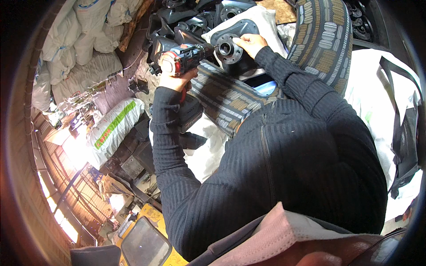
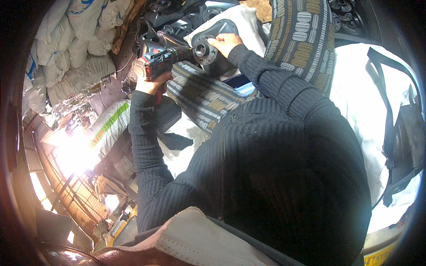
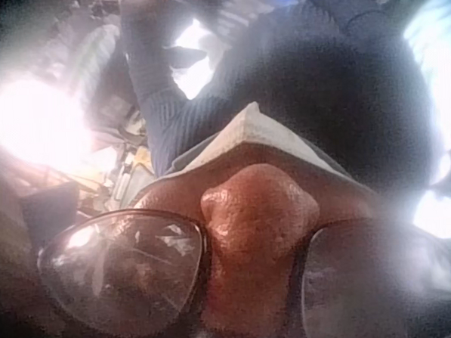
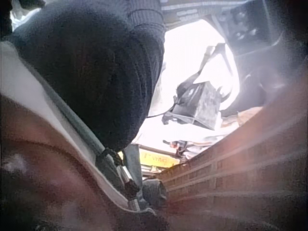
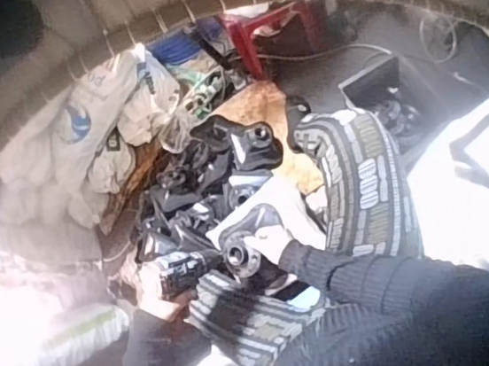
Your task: The person uses a cordless drill to make holes in black plastic parts. They pick up each part, position it, drill a hole, and place it aside, repeating this process for several items.
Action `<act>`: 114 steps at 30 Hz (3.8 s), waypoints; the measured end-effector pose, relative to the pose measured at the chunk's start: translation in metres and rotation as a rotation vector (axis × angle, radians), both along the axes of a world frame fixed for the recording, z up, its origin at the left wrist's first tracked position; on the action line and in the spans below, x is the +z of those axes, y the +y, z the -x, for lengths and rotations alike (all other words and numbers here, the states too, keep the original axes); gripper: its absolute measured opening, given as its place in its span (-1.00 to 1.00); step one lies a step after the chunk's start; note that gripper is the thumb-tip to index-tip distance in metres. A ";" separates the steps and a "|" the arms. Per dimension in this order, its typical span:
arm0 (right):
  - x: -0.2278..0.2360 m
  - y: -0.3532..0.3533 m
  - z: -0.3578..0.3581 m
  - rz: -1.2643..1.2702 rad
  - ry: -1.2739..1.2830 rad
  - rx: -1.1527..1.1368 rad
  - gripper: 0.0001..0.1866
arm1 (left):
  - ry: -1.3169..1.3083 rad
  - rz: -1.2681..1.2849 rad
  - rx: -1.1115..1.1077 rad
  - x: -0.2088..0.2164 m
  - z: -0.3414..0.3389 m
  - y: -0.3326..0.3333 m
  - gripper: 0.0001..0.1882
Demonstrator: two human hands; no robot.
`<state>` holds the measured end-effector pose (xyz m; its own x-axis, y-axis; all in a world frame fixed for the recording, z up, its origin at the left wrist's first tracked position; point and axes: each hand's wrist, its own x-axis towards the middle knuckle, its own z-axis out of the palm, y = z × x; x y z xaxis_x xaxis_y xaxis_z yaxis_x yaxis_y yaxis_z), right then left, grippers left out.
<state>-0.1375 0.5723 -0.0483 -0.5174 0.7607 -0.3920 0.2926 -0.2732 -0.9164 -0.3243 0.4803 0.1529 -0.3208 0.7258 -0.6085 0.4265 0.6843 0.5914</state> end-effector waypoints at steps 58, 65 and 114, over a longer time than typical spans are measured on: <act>0.051 -0.006 -0.045 1.101 0.728 0.144 -0.48 | 0.524 -0.213 -0.547 0.015 -0.073 -0.085 -0.45; 0.050 -0.008 -0.044 1.093 0.711 0.163 -0.55 | 0.321 -0.203 -0.307 0.024 -0.065 -0.101 -0.52; -0.018 0.002 -0.022 0.309 -0.060 0.101 -0.66 | 0.375 0.238 -0.554 -0.006 -0.026 -0.003 -0.42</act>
